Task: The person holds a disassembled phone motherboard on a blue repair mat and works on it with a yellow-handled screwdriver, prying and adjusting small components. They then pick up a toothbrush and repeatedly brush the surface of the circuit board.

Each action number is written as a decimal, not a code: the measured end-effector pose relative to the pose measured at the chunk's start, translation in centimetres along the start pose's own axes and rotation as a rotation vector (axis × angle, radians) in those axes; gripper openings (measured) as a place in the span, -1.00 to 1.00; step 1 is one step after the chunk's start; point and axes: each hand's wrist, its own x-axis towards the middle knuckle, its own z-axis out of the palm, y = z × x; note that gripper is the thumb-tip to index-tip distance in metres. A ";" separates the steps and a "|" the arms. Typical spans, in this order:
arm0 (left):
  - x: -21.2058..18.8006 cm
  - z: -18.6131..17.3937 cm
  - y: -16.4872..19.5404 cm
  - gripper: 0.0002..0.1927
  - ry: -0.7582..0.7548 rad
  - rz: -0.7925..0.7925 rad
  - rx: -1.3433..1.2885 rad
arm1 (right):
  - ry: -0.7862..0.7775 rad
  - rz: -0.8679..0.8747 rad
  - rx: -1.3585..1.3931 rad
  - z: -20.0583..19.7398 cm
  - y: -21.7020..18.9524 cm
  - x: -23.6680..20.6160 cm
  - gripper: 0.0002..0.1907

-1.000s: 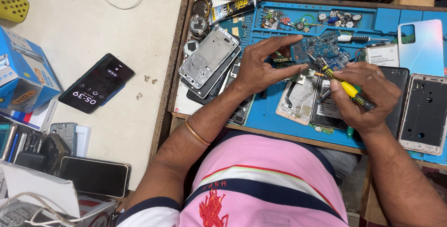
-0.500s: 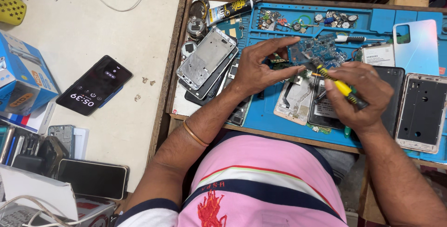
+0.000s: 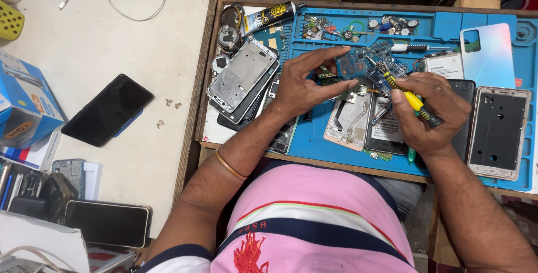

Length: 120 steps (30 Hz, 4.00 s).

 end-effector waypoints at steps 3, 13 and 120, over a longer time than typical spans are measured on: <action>0.0 0.0 0.1 -0.37 -0.005 0.016 0.016 | 0.007 -0.004 0.018 0.0 -0.2 0.1 -0.89; 0.2 -0.2 0.9 -0.38 0.003 0.010 0.014 | -0.048 -0.006 -0.019 -0.3 -0.2 0.6 -0.92; -0.1 -0.8 1.4 -0.38 -0.141 -0.040 -0.139 | -0.112 0.073 0.286 -0.6 0.4 0.1 -0.83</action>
